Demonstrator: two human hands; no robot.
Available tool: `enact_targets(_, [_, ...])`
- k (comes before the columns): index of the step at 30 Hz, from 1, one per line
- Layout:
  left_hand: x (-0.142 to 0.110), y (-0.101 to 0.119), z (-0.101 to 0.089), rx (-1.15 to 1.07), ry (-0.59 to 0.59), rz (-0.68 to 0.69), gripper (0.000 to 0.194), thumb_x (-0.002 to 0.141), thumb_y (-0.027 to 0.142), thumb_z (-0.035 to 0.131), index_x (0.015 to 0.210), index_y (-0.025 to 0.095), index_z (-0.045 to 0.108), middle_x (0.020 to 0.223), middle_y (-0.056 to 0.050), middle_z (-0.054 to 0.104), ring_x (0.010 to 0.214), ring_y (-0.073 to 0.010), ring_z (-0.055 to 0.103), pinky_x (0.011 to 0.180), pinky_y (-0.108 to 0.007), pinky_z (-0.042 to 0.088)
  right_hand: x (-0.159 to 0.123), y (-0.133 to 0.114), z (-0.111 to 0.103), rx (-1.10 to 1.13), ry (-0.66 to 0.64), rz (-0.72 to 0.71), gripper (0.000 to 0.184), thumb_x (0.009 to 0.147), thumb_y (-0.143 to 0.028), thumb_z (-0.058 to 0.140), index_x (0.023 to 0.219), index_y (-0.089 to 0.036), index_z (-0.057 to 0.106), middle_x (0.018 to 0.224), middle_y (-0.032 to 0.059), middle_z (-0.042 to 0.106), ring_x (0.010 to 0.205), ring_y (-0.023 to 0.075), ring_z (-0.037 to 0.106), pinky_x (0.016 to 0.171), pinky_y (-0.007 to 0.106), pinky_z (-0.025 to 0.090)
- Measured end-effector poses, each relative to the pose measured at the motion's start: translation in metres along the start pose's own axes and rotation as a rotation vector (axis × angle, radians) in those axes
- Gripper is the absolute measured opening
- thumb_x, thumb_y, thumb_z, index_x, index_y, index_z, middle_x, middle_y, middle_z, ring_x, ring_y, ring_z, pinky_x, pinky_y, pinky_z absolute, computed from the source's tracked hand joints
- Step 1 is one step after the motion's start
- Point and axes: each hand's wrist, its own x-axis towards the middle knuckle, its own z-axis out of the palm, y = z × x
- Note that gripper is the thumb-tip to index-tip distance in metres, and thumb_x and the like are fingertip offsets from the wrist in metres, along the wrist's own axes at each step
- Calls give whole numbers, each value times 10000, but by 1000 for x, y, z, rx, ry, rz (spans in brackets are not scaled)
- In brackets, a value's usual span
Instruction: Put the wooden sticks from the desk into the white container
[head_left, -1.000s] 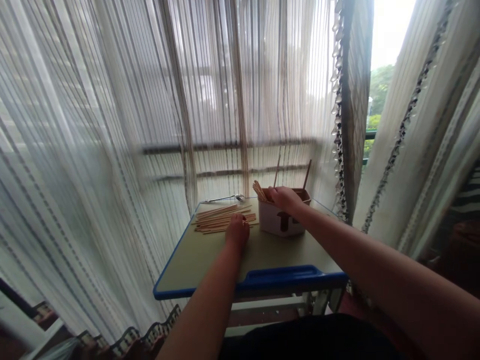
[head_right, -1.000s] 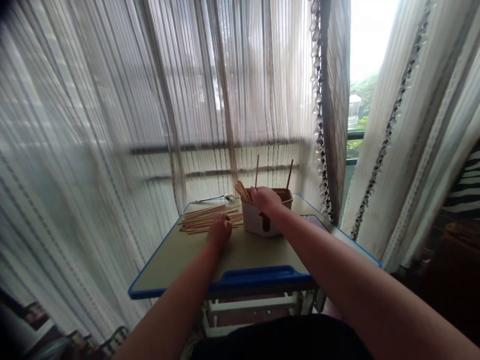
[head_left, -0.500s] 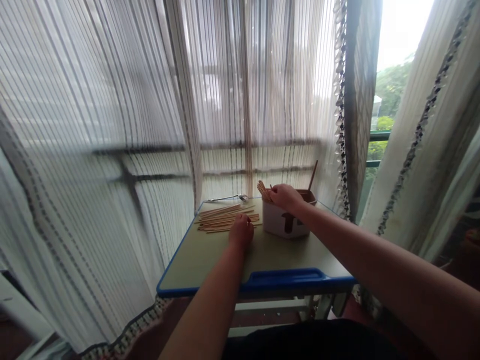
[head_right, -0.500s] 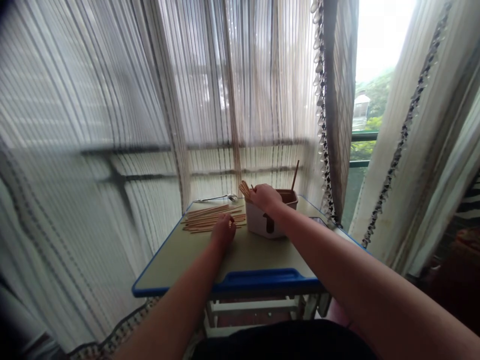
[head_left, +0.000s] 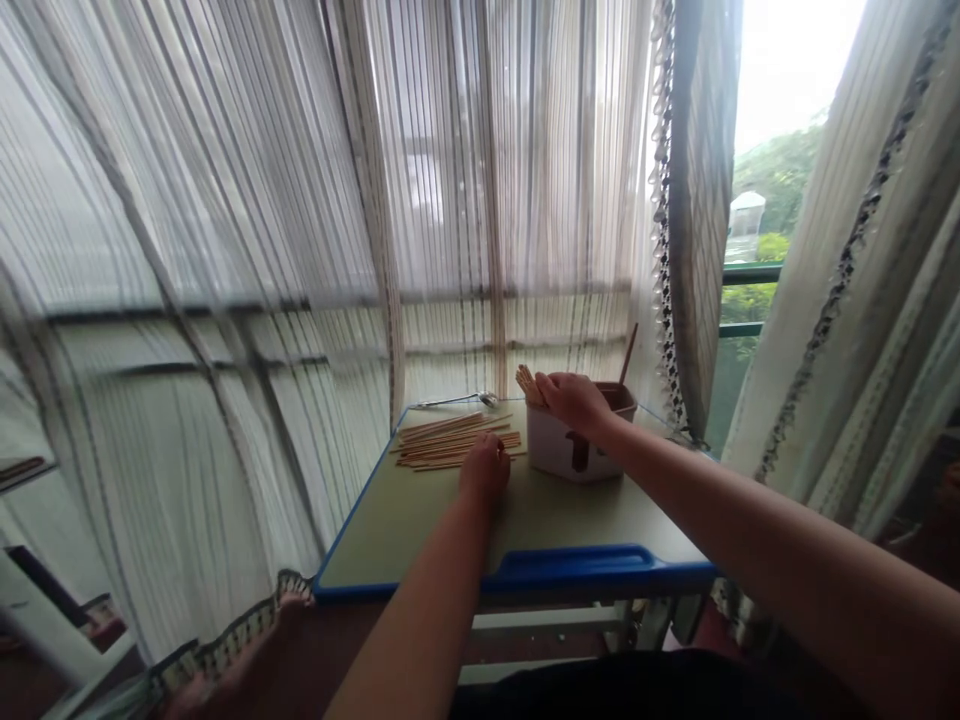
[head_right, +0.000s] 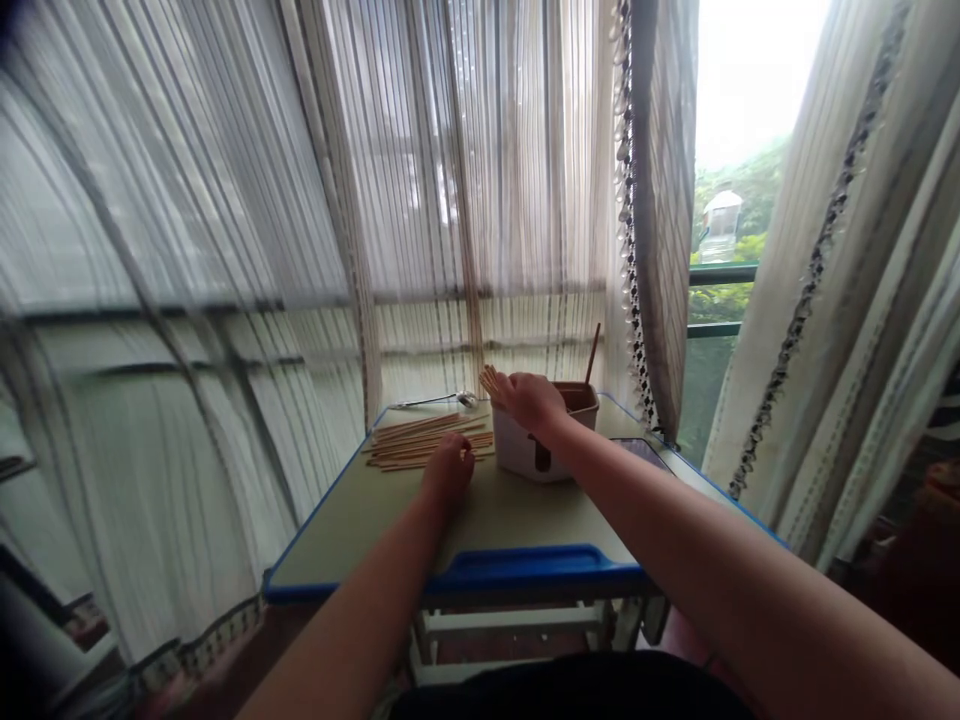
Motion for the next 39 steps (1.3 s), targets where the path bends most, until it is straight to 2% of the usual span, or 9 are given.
enact_targets(6, [-1,2,-3,9,-24,-19,117,777,216,433,849,199,523,987,-48,545,898,-149,518,784,-249,380,-4,3,2,141,4,61,558,863,-476,185,683,-165,611,661,67,599,602,148,505,558,256,297])
enact_targets(9, [-2,1,-2,54,-28,9,144,754,212,453,865,195,542,981,-54,549,919,-163,505,807,-268,373,-16,-1,0,222,192,59,419,846,-437,281,888,-155,589,779,70,594,673,160,511,617,268,344])
enact_targets(12, [-3,-1,1,144,-55,30,143,712,222,490,816,183,580,938,-72,563,945,-201,488,833,-310,360,-43,-3,2,287,463,-32,402,806,-358,395,1145,-145,427,1019,105,518,795,170,501,722,301,383])
enact_targets(17, [-3,-3,5,224,-71,20,172,706,266,483,787,171,602,938,-99,573,934,-234,488,809,-346,372,-103,13,24,337,572,-120,389,777,-262,441,1145,-152,378,1058,127,449,809,169,487,754,331,414])
enact_targets(22, [-5,-2,3,234,-41,-42,257,691,235,495,923,173,585,997,-98,561,975,-225,477,837,-329,368,-125,17,43,228,247,-279,168,789,-223,409,925,-187,500,867,76,543,838,186,505,791,331,396])
enact_targets(26, [-6,-5,1,273,-43,-102,244,715,272,464,881,169,611,990,-130,554,988,-259,469,822,-368,366,-120,9,48,231,30,-227,250,820,-299,374,1013,-183,483,863,64,568,802,171,535,726,280,407])
enact_targets(30, [-6,-7,1,296,-35,-146,267,728,292,439,882,163,616,1007,-146,547,997,-272,462,809,-388,363,-120,11,48,266,-39,-60,320,844,-370,325,1094,-201,430,820,32,583,724,152,556,656,251,404])
enact_targets(34, [-4,-8,3,302,-29,-165,246,718,269,455,871,164,617,987,-130,564,970,-259,481,798,-375,373,-122,13,47,291,-89,-18,311,846,-394,315,1067,-220,450,773,16,598,692,149,566,624,246,391])
enact_targets(39, [-3,-8,3,185,15,-7,286,713,162,437,940,199,607,960,-77,592,936,-199,505,833,-319,367,-121,13,48,268,-133,10,305,842,-398,327,1016,-213,496,732,14,610,671,149,566,594,241,362])
